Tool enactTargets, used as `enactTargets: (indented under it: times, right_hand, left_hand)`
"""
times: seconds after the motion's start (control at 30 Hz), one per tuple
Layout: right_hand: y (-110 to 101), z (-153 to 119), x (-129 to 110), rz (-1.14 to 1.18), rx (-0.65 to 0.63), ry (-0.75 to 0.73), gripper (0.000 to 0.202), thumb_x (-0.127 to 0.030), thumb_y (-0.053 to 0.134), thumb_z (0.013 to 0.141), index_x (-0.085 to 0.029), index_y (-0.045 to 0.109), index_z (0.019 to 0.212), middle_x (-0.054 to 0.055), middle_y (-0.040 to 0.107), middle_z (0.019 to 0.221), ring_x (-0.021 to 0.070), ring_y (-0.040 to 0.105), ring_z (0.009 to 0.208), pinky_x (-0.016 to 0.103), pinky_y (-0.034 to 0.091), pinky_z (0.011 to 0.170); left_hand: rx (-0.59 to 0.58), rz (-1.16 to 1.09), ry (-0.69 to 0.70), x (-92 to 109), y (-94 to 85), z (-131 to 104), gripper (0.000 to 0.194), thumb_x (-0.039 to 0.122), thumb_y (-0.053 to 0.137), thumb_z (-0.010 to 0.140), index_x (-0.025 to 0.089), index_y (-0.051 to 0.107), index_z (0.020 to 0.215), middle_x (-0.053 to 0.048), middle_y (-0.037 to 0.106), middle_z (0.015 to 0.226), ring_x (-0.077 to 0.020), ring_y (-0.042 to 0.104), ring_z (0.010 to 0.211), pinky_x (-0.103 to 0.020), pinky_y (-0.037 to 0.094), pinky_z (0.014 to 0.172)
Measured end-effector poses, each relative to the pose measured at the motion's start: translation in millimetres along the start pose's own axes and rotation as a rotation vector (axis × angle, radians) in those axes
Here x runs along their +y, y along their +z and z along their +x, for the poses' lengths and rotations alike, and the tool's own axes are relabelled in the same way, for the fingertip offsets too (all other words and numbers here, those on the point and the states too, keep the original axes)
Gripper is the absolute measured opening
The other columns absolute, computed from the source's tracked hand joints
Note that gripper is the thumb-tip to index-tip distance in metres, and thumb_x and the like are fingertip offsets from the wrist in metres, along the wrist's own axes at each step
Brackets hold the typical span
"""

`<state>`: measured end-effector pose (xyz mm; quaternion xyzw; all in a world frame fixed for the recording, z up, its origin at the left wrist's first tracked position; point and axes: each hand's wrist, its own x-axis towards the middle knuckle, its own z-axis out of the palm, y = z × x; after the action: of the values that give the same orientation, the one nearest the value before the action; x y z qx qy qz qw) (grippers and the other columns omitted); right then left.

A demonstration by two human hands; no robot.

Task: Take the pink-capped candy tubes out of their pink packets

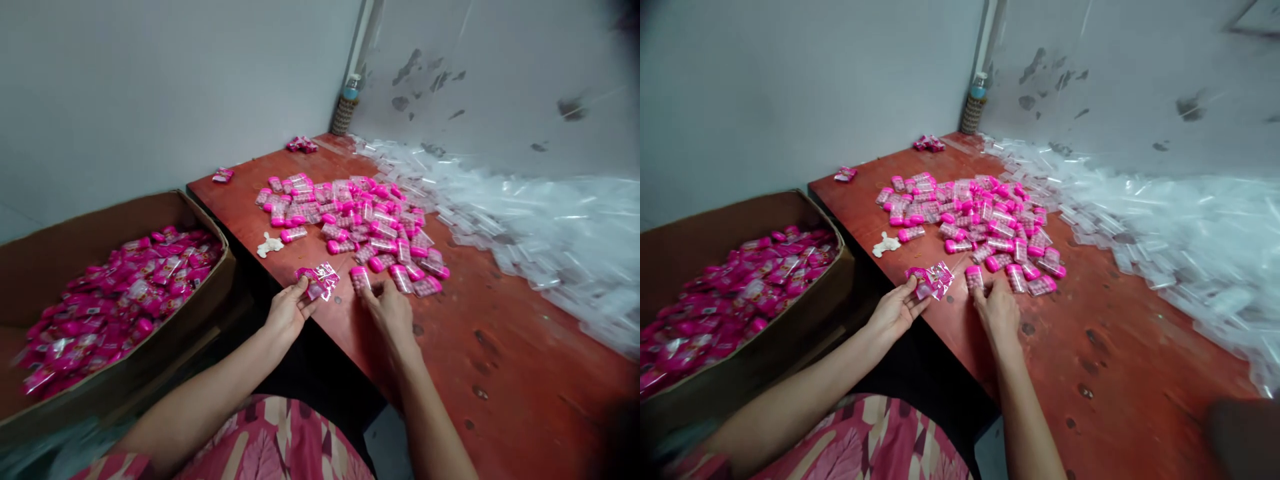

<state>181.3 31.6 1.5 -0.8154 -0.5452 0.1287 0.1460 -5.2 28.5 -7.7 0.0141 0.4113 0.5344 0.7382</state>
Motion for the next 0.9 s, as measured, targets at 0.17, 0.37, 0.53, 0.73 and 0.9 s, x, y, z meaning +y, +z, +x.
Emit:
enactTargets:
  times: [0.17, 0.37, 0.53, 0.73, 0.9]
  right_hand:
    - [1.8, -8.3, -10.6, 0.162, -0.073, -0.088, 0.033, -0.046, 0.050, 0.074, -0.017, 0.057, 0.087, 0.007, 0.063, 0.070, 0.0234, 0.059, 0.069, 0.030, 0.040, 0.057]
    - [14.3, -69.5, -30.3, 0.943, -0.289, -0.084, 0.028, -0.043, 0.049, 0.078, -0.018, 0.047, 0.090, -0.002, 0.056, 0.062, 0.0111, 0.051, 0.044, 0.022, 0.041, 0.041]
    - [31.0, -98.5, -44.7, 1.023, -0.339, -0.083, 0.025, -0.039, 0.050, 0.080, -0.020, 0.047, 0.095, -0.003, 0.054, 0.060, 0.0095, 0.050, 0.043, 0.019, 0.041, 0.039]
    - [37.0, -89.5, -46.1, 1.096, -0.372, -0.088, 0.023, -0.037, 0.052, 0.079, -0.020, 0.047, 0.094, -0.004, 0.056, 0.061, 0.0091, 0.051, 0.045, 0.019, 0.041, 0.039]
    - [34.5, -88.2, -44.1, 1.132, -0.386, -0.086, 0.016, -0.035, 0.052, 0.080, -0.019, 0.048, 0.082, -0.004, 0.055, 0.060, 0.0075, 0.050, 0.044, 0.018, 0.041, 0.041]
  left_hand:
    - [0.024, -0.064, 0.021, 4.1, 0.6, 2.2, 0.009, 0.017, 0.064, 0.070, 0.012, 0.058, 0.074, -0.005, 0.064, 0.070, -0.0141, 0.063, 0.064, -0.033, 0.053, 0.069]
    - [0.028, -0.125, 0.040, 9.2, -0.7, 4.9, 0.008, 0.015, 0.064, 0.070, 0.012, 0.057, 0.074, -0.005, 0.065, 0.072, -0.0158, 0.063, 0.068, -0.033, 0.052, 0.069]
    - [-0.064, -0.088, 0.046, 4.8, 0.3, 5.1, 0.010, 0.018, 0.065, 0.070, 0.012, 0.057, 0.073, -0.003, 0.063, 0.068, -0.0122, 0.061, 0.062, -0.025, 0.051, 0.062]
    - [-0.161, -0.003, 0.041, 1.8, 4.2, -4.2, 0.015, 0.022, 0.067, 0.067, 0.012, 0.057, 0.071, -0.003, 0.062, 0.065, -0.0099, 0.058, 0.057, -0.021, 0.048, 0.057]
    - [-0.313, 0.097, 0.022, 7.0, 5.8, -10.2, 0.027, 0.034, 0.066, 0.067, 0.012, 0.059, 0.081, -0.005, 0.064, 0.068, -0.0133, 0.060, 0.059, -0.024, 0.048, 0.057]
